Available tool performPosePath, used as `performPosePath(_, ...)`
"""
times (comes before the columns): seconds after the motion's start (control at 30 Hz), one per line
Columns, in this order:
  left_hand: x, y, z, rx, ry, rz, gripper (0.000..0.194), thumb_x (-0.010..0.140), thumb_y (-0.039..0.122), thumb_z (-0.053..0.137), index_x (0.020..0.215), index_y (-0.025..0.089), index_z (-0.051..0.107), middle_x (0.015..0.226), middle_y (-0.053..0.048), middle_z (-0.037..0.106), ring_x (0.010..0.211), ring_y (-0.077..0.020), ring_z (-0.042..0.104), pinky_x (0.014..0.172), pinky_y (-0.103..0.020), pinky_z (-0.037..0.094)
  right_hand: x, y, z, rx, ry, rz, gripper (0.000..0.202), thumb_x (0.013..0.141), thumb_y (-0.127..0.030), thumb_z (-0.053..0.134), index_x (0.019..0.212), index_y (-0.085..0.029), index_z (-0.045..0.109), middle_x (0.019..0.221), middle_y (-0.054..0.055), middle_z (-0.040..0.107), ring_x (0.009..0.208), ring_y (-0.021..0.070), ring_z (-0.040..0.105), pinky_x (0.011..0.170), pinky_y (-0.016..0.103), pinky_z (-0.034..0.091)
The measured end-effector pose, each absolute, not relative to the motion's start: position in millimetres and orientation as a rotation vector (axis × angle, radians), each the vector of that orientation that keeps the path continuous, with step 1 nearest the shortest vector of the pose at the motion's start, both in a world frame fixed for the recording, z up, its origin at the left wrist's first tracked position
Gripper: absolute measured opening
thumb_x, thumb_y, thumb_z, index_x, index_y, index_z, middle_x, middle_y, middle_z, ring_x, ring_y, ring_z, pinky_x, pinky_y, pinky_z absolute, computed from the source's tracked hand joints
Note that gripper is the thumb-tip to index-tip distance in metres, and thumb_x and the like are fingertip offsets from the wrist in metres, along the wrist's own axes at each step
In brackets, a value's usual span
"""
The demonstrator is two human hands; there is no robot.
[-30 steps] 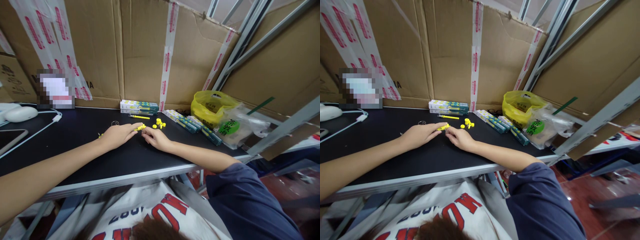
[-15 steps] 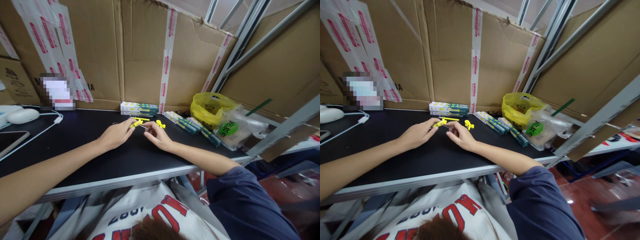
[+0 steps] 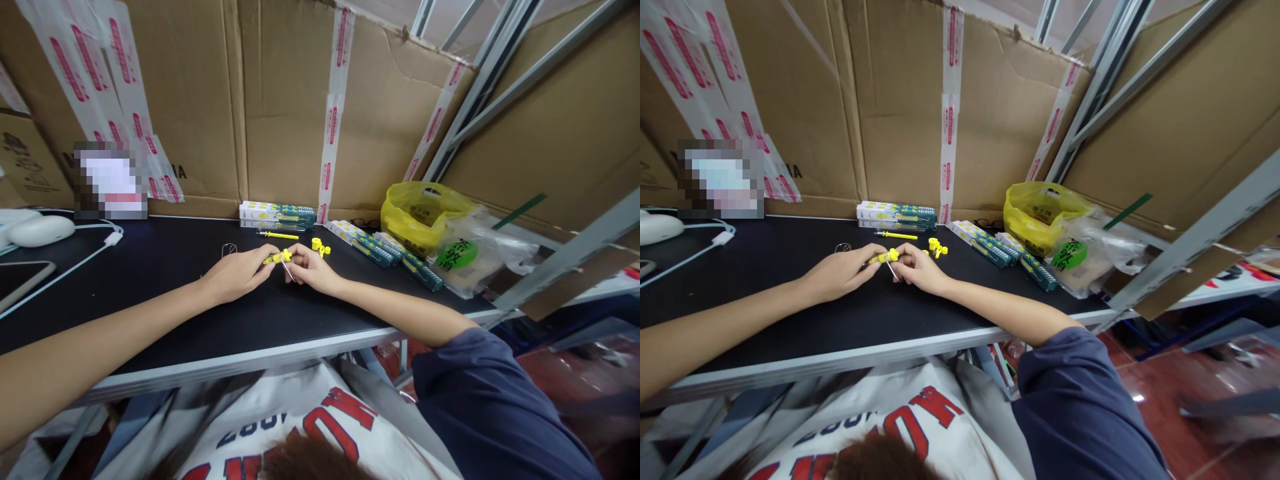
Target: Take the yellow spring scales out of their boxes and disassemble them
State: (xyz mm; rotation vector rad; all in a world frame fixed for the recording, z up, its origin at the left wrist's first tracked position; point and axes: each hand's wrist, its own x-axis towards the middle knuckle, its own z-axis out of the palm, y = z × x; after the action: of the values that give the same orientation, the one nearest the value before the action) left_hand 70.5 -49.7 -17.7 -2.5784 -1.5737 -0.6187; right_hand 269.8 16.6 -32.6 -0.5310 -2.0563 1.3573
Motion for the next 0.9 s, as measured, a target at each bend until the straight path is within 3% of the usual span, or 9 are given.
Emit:
performPosePath(0.5, 86, -50, -10, -2.493, -1.675, -0.463, 0.036, 0.098, 0.047, 0.018, 0.103, 0.022, 0.044, 0.087, -0.006, 0.069, 0.077, -0.0279, 0.068, 0.059, -0.032, 0.044, 260, 9, -33, -0.510, -2.028, 1.333, 0.033, 0.087, -0.049, 0.055, 0.091, -0.022, 0.037, 0.046, -0.014, 0.039, 0.036, 0.0050, 0.036, 0.039, 0.015, 0.028)
performPosePath(0.9, 88, -56, -4, -2.410, -1.720, -0.387, 0.036, 0.099, 0.047, 0.018, 0.106, 0.022, 0.042, 0.092, -0.006, 0.070, 0.078, -0.0300, 0.069, 0.056, -0.031, 0.042, 255, 12, -36, -0.444, -1.908, 1.459, 0.038, 0.085, -0.054, 0.058, 0.093, -0.021, 0.041, 0.040, -0.016, 0.032, 0.026, 0.0037, 0.028, 0.028, 0.014, 0.025)
